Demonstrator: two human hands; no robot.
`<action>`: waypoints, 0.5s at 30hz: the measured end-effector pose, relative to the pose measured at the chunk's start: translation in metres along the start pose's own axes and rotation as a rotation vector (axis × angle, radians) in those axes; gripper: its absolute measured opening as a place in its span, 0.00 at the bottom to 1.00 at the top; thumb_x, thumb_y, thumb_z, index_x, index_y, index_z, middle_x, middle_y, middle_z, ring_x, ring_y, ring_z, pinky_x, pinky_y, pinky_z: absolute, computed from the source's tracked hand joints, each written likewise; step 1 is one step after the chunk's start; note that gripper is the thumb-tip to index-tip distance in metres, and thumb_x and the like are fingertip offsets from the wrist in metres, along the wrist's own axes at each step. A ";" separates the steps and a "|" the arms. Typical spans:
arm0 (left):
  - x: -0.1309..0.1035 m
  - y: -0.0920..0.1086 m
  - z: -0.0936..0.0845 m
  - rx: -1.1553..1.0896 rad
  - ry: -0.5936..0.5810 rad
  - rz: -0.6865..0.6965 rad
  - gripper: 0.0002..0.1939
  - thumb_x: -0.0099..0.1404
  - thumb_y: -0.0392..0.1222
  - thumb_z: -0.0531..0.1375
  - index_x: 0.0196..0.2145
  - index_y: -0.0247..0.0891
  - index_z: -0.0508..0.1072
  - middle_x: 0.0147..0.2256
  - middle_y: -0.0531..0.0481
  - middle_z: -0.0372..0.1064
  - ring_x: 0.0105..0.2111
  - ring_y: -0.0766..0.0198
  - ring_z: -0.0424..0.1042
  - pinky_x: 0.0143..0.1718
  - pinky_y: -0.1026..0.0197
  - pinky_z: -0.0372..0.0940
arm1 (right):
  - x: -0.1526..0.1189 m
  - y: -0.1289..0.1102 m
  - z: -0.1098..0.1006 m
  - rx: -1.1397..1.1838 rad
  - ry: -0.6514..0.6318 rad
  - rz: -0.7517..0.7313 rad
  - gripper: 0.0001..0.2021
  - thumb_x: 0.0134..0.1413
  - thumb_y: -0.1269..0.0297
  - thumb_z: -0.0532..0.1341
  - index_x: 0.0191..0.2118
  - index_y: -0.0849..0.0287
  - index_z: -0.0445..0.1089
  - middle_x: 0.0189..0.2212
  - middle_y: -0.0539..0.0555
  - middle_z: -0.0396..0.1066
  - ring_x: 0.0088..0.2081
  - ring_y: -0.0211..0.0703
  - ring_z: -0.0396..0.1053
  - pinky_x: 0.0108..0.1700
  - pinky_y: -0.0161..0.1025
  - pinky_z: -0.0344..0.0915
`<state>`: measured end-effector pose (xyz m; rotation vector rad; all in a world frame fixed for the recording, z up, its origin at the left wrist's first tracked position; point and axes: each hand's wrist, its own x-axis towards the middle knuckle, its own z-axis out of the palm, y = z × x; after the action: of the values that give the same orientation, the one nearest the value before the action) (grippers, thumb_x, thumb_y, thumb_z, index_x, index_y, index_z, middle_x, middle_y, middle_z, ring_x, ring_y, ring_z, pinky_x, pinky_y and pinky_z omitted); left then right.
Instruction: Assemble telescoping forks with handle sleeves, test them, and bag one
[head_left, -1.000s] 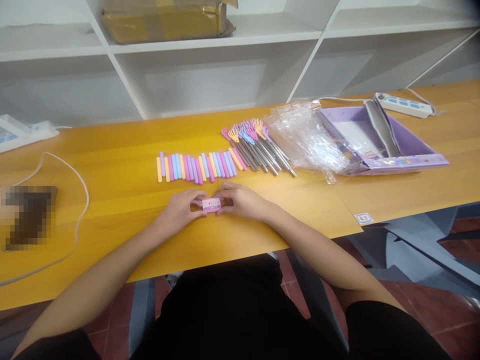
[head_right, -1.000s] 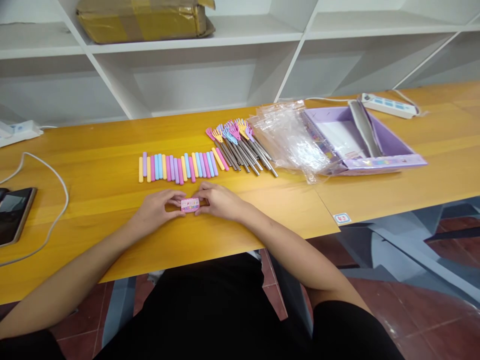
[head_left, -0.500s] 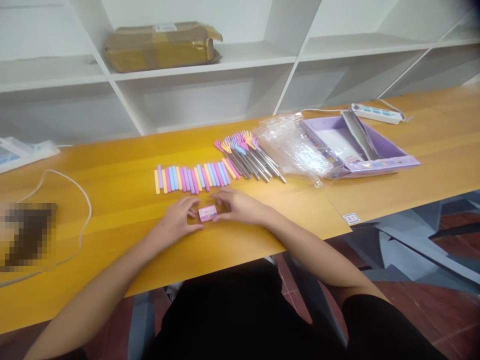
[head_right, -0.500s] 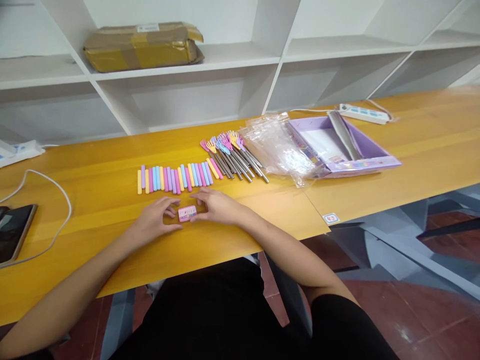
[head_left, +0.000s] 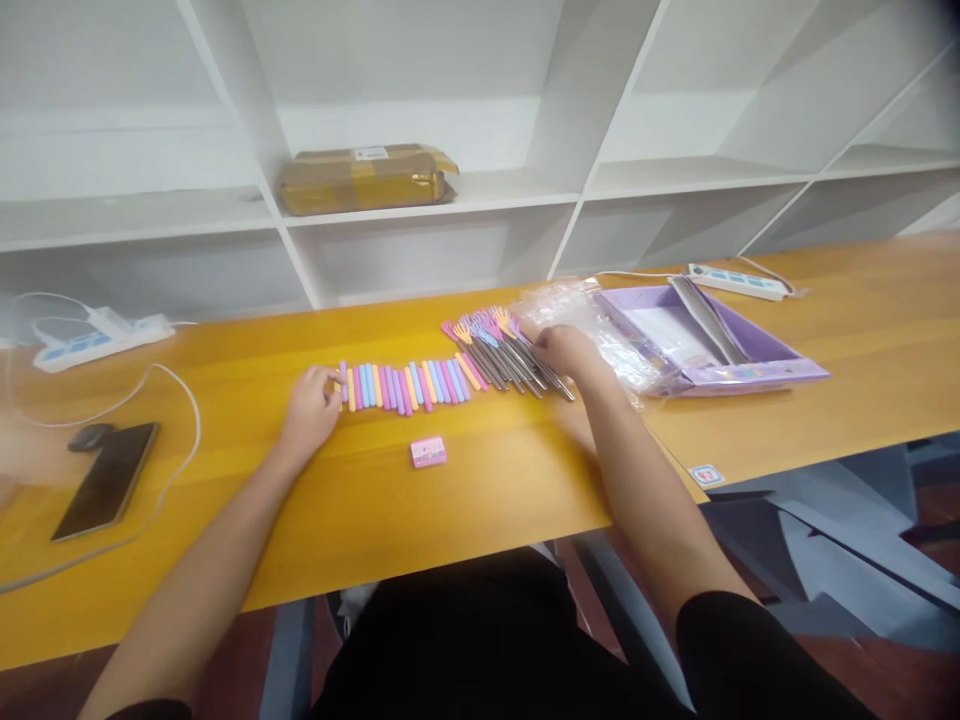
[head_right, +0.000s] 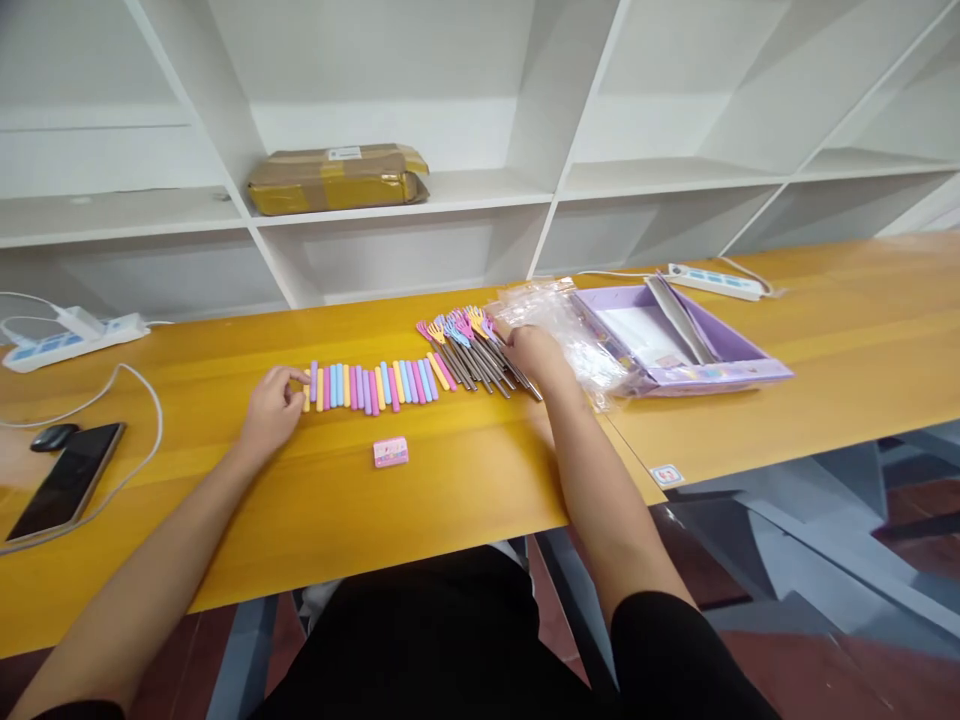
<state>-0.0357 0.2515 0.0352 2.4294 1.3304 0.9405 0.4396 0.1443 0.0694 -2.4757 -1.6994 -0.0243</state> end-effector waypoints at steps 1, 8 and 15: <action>0.004 -0.009 -0.001 0.032 0.015 -0.078 0.12 0.64 0.31 0.57 0.43 0.40 0.74 0.44 0.45 0.73 0.39 0.54 0.72 0.52 0.49 0.69 | -0.001 0.002 0.006 0.001 -0.005 0.001 0.15 0.68 0.64 0.60 0.43 0.63 0.85 0.43 0.67 0.84 0.43 0.53 0.79 0.47 0.40 0.68; 0.008 -0.037 0.016 0.068 -0.032 -0.245 0.14 0.69 0.47 0.62 0.48 0.37 0.74 0.45 0.41 0.73 0.49 0.47 0.74 0.58 0.46 0.68 | 0.003 0.009 0.022 0.020 0.011 -0.030 0.15 0.67 0.68 0.59 0.49 0.62 0.84 0.46 0.64 0.84 0.46 0.52 0.80 0.49 0.39 0.68; 0.031 -0.038 0.021 0.089 -0.102 -0.247 0.26 0.77 0.54 0.54 0.63 0.37 0.73 0.45 0.42 0.77 0.49 0.50 0.76 0.54 0.51 0.68 | 0.007 0.012 0.028 0.043 0.009 -0.019 0.11 0.62 0.69 0.62 0.41 0.62 0.84 0.41 0.63 0.84 0.42 0.52 0.79 0.44 0.39 0.66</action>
<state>-0.0363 0.3009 0.0142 2.2709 1.6191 0.6992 0.4514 0.1504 0.0410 -2.4250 -1.7010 -0.0008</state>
